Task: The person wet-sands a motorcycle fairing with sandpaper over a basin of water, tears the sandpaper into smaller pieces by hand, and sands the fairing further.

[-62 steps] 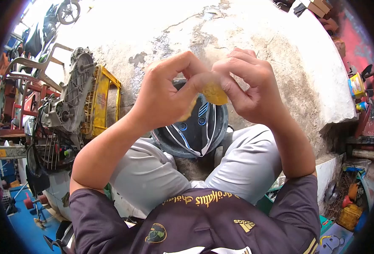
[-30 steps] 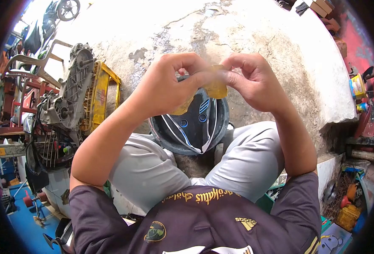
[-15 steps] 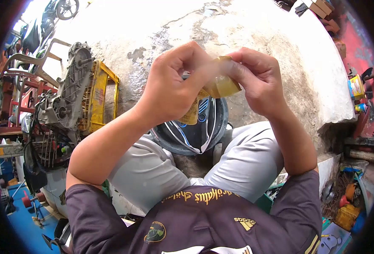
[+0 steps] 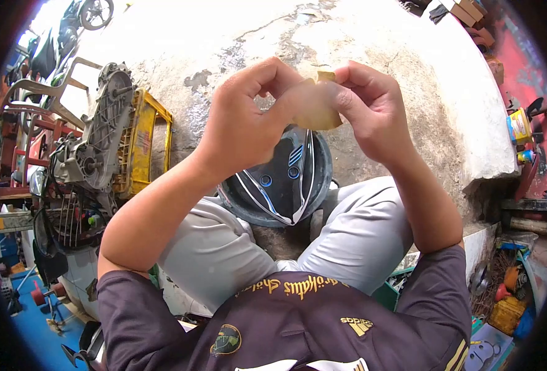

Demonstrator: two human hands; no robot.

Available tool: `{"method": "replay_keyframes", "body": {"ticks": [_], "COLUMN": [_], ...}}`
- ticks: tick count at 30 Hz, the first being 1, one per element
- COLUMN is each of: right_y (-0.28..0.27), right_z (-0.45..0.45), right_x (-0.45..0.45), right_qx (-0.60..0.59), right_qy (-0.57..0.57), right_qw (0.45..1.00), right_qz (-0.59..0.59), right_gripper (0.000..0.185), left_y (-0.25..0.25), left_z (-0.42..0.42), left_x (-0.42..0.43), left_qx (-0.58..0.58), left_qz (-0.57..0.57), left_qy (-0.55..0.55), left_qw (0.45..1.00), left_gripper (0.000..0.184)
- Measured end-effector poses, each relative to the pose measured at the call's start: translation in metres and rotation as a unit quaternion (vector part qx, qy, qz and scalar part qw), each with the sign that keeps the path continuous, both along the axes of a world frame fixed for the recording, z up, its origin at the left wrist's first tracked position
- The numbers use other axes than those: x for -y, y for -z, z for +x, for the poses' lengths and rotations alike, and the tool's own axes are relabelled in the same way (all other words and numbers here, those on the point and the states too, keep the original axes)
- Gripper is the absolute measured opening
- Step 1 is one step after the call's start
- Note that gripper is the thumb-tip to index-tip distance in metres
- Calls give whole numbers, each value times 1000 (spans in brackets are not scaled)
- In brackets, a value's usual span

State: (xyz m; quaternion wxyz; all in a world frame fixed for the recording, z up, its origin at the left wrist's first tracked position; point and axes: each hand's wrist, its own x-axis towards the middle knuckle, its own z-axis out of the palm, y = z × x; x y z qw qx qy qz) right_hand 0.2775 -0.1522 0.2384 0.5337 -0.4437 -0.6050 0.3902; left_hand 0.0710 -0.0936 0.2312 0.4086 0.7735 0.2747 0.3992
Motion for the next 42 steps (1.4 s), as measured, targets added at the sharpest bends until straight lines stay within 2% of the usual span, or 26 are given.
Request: {"method": "replay_keyframes", "body": {"ticks": [3, 7, 10, 13, 15, 18, 21, 24, 27, 31, 33, 34, 36, 42], "right_y": [3, -1, -2, -1, -4, 4, 4, -11, -14, -5, 1, 0, 0, -5], "right_z": [9, 13, 17, 23, 26, 28, 30, 31, 31, 29, 27, 27, 25, 17], "right_x": [-3, -1, -1, -2, -1, -2, -3, 1, 2, 2, 1, 1, 0, 4], "right_qx": [0, 45, 59, 112, 168, 136, 198, 268, 277, 260, 172, 172, 109, 81], "right_qy": [-52, -46, -36, -65, -82, -132, -129, -146, -153, -140, -131, -131, -107, -83], "right_qw": [999, 998, 997, 991, 980, 981, 971, 951, 948, 955, 976, 976, 988, 992], "right_qz": [-15, -11, -20, -36, -59, -50, 15, -42, -45, -29, -26, -26, -16, 55], "right_gripper": [11, 12, 12, 14, 16, 17, 16, 17, 18, 16, 16, 16, 16, 15], "left_y": [3, -4, -8, -9, -7, -5, -10, -10, -7, -7, -10, -10, -10, -9], "left_z": [-3, -6, -7, -7, -7, -7, -7, -7, -7, -7, -7, -6, -4, -1], "left_x": [-2, 0, 1, 1, 1, 3, 2, 3, 2, 1, 4, 5, 9, 18], "left_qx": [4, -36, -82, -113, -109, -105, -143, -146, -148, -156, -129, -129, -58, 7], "left_qz": [20, 36, -24, -41, -107, -133, -157, -120, -128, -156, -192, -192, -165, -121], "left_qy": [8, 9, 22, 32, 57, 78, 78, 81, 86, 89, 83, 83, 72, 48], "left_qw": [1000, 999, 996, 992, 987, 982, 974, 979, 977, 971, 969, 969, 982, 991], "left_gripper": [9, 14, 18, 19, 18, 18, 17, 17, 17, 17, 16, 16, 14, 12]}}
